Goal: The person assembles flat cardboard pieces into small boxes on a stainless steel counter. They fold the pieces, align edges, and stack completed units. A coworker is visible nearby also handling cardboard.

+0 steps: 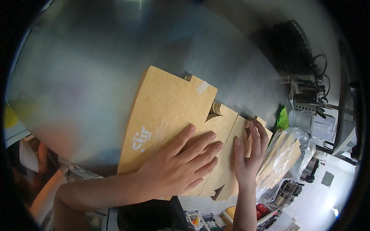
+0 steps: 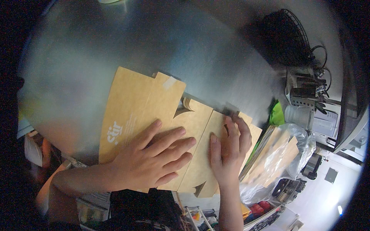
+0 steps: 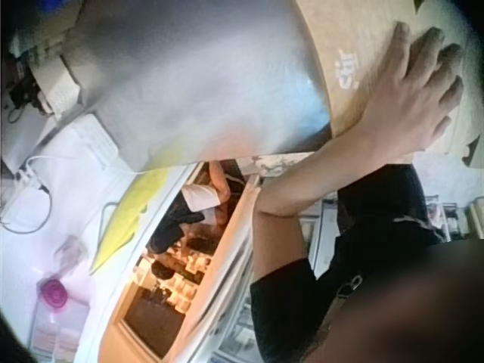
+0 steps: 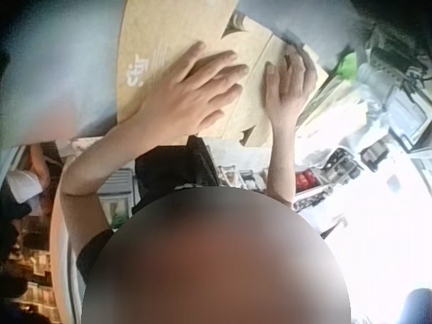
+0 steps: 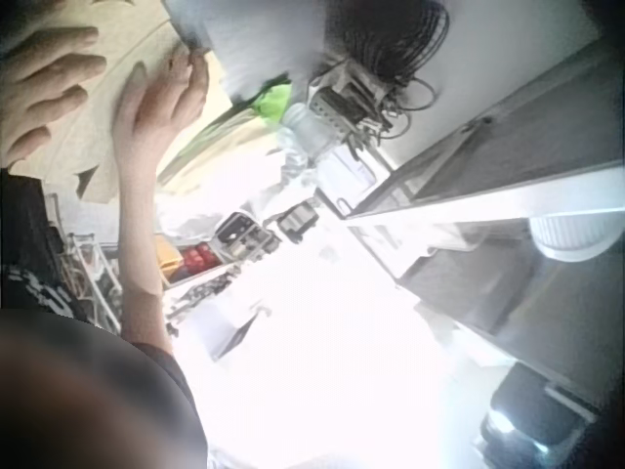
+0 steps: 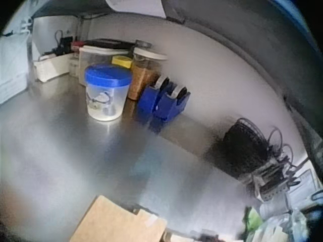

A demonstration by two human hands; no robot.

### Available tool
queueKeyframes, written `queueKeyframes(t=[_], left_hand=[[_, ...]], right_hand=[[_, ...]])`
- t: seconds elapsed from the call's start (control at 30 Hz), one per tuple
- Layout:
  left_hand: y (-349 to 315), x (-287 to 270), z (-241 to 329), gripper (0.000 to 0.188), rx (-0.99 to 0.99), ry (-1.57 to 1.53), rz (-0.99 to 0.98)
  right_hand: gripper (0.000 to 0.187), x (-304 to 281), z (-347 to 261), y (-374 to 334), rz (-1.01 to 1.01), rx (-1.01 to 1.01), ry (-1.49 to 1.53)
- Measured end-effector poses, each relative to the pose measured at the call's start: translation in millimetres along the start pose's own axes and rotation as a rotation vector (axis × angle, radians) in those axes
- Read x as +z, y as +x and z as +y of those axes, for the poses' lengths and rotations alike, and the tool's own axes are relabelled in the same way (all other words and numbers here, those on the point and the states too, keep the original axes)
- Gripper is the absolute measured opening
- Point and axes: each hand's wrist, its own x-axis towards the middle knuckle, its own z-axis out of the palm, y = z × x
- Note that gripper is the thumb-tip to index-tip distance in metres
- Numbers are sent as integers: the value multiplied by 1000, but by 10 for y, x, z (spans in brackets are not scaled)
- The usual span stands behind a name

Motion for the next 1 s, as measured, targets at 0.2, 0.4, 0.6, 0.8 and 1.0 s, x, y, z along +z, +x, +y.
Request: queueKeyframes(t=[0.2, 0.4, 0.6, 0.8, 1.0], left_hand=[[4, 31, -5, 50, 11, 7, -59], [1, 1, 0, 53, -3, 11, -67], [57, -86, 8, 54, -19, 4, -123], [114, -85, 105, 56, -62, 64, -133], [159, -57, 181, 54, -105, 125, -109]], right_hand=[[43, 129, 19, 94, -3, -104, -140], [44, 163, 18, 86, -18, -84, -200], [42, 151, -12, 98, -9, -103, -218], [42, 169, -5, 86, 45, -110, -211], [44, 192, -6, 88, 89, -105, -178]])
